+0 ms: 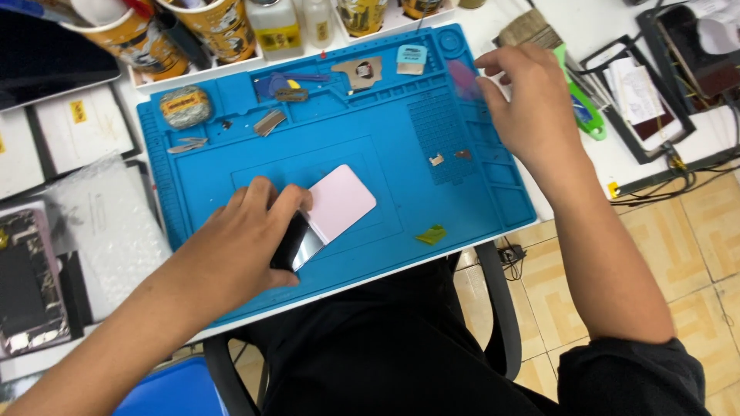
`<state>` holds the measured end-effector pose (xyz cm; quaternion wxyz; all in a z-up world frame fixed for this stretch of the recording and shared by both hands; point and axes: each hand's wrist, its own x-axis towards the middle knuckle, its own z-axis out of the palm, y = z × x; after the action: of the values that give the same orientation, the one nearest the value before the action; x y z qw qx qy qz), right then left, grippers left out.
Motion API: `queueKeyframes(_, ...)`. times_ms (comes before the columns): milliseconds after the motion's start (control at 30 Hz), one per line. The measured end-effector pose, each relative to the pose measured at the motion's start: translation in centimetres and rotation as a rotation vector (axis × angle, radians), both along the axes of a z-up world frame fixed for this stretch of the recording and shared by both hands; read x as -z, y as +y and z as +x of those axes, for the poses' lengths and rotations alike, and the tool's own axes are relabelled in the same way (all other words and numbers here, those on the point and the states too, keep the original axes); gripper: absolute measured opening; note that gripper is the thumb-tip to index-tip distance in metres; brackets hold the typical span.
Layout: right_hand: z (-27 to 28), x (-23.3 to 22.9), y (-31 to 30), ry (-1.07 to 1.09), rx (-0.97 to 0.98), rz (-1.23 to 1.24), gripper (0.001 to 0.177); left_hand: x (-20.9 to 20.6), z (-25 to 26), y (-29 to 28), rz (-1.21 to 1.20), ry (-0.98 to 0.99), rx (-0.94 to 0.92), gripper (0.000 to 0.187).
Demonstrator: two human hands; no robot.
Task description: The person applies adhesive from a bottle to the edges of a mobile phone and uses a thin tool to pry the screen component from the housing. The person then uses a pointed tool to move components inside the device.
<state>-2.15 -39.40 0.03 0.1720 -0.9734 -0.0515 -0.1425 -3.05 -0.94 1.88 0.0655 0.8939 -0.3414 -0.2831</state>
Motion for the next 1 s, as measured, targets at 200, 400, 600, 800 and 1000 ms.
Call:
queueKeyframes(200, -2.0, -2.8, 7.6, 0.116, -0.637, 0.071, 0.05, 0.5, -4.2, 0.7, -0.395, -0.115, -0.279, 0.086)
queueKeyframes(400, -0.5, 0.2, 13.1, 0.311, -0.917, -0.216, 0.093, 1.1, -4.1, 1.3, -0.518, -0.065, -0.394, 0.077)
queueKeyframes(600, 0.5, -0.3, 13.6, 0.324, -1.0, -0.179, 0.075, 1.2, -4.1, 1.1, -0.505, -0.167, -0.3, 0.084)
queueKeyframes(800, -0.9, -1.1, 13.8, 0.297, -1.047, -0.037, 0.088, -1.3, -4.1, 1.9, -0.589, 0.022, -0.239, 0.095)
queueKeyframes(1000, -2.6, -1.8, 12.7, 0.361, -0.978, 0.068, 0.085, -4.7, -4.5, 3.0, -0.617, 0.227, -0.376, 0.096)
